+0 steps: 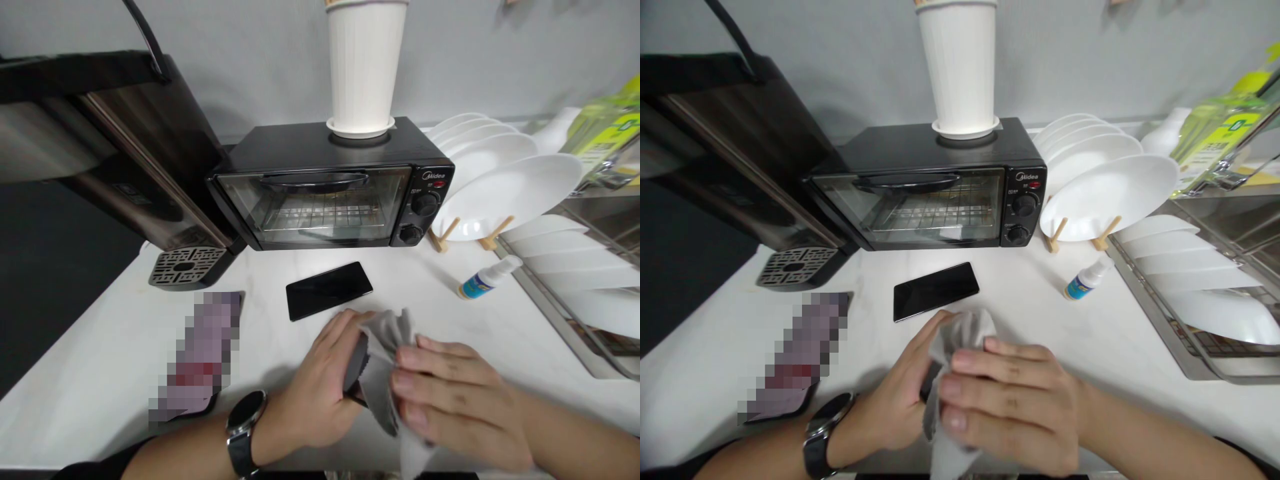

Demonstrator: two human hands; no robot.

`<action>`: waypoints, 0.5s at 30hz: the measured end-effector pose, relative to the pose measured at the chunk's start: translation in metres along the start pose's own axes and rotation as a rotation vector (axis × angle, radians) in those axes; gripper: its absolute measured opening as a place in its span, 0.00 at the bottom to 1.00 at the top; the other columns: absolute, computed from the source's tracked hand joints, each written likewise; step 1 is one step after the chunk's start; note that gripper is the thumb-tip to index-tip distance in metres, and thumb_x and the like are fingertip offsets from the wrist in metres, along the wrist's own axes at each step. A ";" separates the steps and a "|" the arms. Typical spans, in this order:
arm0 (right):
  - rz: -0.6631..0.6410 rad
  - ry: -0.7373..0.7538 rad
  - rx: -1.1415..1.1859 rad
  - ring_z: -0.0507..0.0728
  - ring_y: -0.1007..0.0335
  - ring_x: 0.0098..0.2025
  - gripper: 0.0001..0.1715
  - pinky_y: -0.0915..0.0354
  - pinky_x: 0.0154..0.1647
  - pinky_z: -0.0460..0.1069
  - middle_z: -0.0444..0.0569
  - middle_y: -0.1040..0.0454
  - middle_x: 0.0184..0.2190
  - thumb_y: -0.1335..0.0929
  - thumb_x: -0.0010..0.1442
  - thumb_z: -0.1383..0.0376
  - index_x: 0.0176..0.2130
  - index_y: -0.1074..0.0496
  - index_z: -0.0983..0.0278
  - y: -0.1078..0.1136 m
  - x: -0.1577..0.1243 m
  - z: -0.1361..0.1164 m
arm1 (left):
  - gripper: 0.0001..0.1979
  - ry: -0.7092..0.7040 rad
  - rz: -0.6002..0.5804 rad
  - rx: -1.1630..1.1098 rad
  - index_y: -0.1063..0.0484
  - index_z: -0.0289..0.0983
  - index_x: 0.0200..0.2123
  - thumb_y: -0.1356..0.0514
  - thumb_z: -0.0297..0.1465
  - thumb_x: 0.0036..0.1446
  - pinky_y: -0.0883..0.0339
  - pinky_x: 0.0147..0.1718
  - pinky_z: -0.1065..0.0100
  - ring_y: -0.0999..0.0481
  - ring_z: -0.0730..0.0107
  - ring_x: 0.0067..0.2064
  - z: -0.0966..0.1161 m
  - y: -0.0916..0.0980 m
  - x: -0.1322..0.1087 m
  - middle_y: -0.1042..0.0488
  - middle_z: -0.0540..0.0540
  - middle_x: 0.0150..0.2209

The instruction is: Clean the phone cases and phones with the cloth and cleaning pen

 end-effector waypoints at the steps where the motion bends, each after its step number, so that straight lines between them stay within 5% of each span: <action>1: 0.011 0.055 0.011 0.52 0.24 0.64 0.20 0.27 0.66 0.47 0.38 0.17 0.55 0.32 0.73 0.70 0.59 0.22 0.53 0.001 0.000 -0.006 | 0.35 0.001 0.005 0.000 0.42 0.41 0.71 0.38 0.32 0.63 0.36 0.66 0.43 0.32 0.43 0.67 -0.002 -0.001 -0.001 0.32 0.34 0.65; 3: 0.044 0.145 0.018 0.54 0.26 0.65 0.18 0.29 0.68 0.48 0.41 0.17 0.55 0.31 0.72 0.70 0.56 0.19 0.56 0.004 0.001 -0.012 | 0.36 0.006 0.016 -0.001 0.42 0.41 0.71 0.37 0.31 0.62 0.38 0.67 0.42 0.34 0.43 0.68 -0.005 0.000 -0.002 0.34 0.34 0.66; 8: 0.051 -0.016 -0.045 0.58 0.29 0.68 0.28 0.31 0.70 0.55 0.58 0.19 0.57 0.36 0.73 0.77 0.69 0.34 0.72 -0.001 0.007 0.017 | 0.37 -0.003 0.020 -0.022 0.43 0.46 0.71 0.36 0.29 0.62 0.35 0.66 0.49 0.30 0.52 0.63 0.001 0.003 0.005 0.31 0.40 0.61; 15: 0.114 -0.116 -0.008 0.61 0.27 0.67 0.31 0.23 0.63 0.56 0.60 0.23 0.63 0.39 0.73 0.77 0.71 0.36 0.69 0.000 0.006 0.027 | 0.29 -0.008 0.041 0.013 0.38 0.42 0.64 0.40 0.27 0.59 0.31 0.60 0.52 0.29 0.52 0.59 0.007 0.007 0.007 0.29 0.40 0.57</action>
Point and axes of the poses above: each hand's wrist, its own x-axis towards the middle knuckle, its own y-axis out of the back of the hand, z = x × y, the point moved 9 cm from there along x, towards the middle knuckle
